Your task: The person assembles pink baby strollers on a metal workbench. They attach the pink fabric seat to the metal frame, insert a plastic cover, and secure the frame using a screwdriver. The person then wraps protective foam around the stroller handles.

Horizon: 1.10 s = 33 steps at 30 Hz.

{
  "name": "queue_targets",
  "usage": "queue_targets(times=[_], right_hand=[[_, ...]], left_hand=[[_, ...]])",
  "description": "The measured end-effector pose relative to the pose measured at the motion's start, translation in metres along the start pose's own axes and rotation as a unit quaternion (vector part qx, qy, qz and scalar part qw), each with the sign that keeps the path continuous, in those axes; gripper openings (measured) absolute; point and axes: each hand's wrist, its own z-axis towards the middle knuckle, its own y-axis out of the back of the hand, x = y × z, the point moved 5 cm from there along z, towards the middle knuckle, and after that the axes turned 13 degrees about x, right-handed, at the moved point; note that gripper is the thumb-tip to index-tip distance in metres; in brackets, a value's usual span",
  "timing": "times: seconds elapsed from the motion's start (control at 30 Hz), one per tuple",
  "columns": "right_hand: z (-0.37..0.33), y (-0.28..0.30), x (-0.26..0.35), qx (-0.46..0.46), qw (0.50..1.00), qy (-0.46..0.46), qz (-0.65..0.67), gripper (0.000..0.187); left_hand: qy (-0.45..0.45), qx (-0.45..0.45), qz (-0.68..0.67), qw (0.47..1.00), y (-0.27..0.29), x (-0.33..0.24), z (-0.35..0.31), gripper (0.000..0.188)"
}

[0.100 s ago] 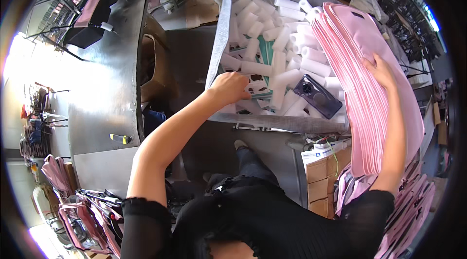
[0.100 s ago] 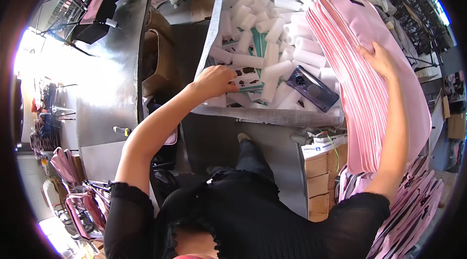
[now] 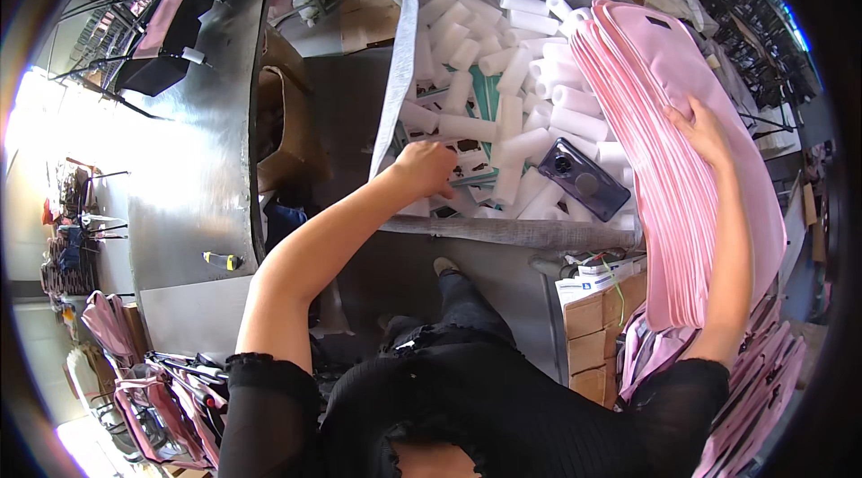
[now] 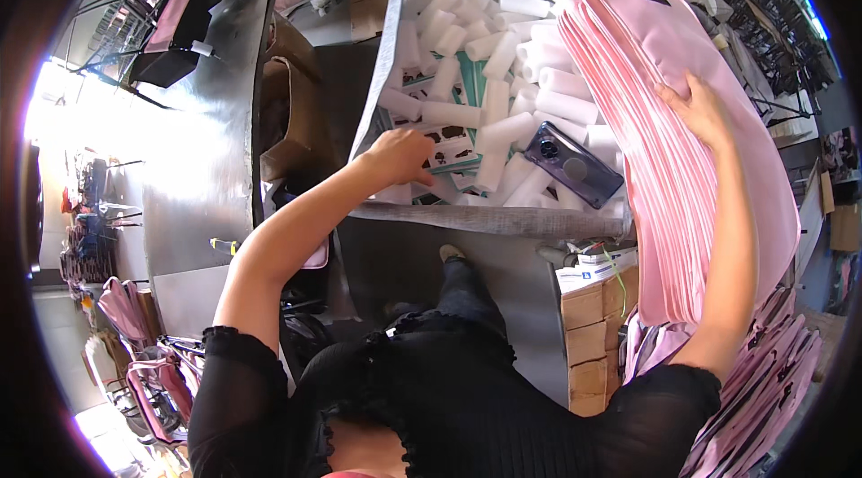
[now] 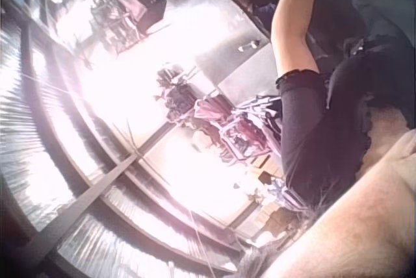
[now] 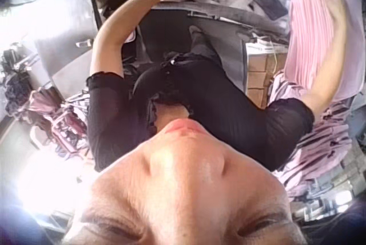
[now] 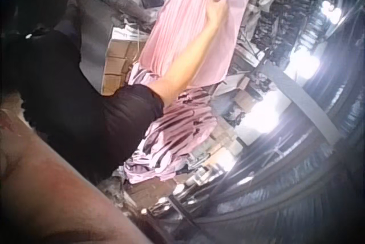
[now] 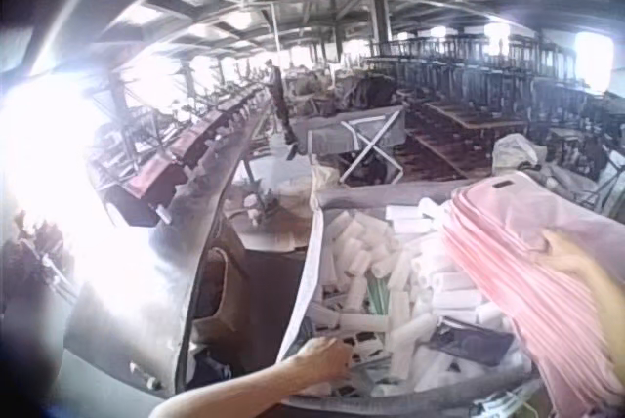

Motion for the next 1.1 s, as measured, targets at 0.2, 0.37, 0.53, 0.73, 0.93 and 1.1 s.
queue_targets(times=[0.2,0.37,0.53,0.73,0.93,1.1], right_hand=[[-0.007,0.011,0.022,-0.014,0.999,0.048,0.023,0.074],[-0.006,0.022,0.026,-0.005,0.996,0.075,0.056,0.048],[0.003,0.022,0.014,0.004,0.999,0.025,0.043,0.04],[0.024,0.033,-0.001,-0.041,0.997,0.062,0.018,0.034],[0.043,0.132,0.0,-0.217,0.962,0.081,-0.144,0.024],[0.04,0.203,0.104,-0.344,0.926,0.033,-0.15,0.037]], left_hand=[[-0.028,-0.017,0.069,0.997,-0.018,-0.003,0.01,0.01],[-0.034,-0.056,0.076,0.995,-0.017,0.003,0.002,0.006],[-0.059,-0.12,0.068,0.989,-0.021,0.008,-0.004,0.004],[-0.043,-0.103,0.039,0.993,-0.017,0.008,-0.01,0.007],[-0.027,-0.138,-0.217,0.966,0.001,0.024,-0.042,0.013],[-0.084,-0.323,-0.407,0.85,0.017,0.03,-0.116,0.018]])
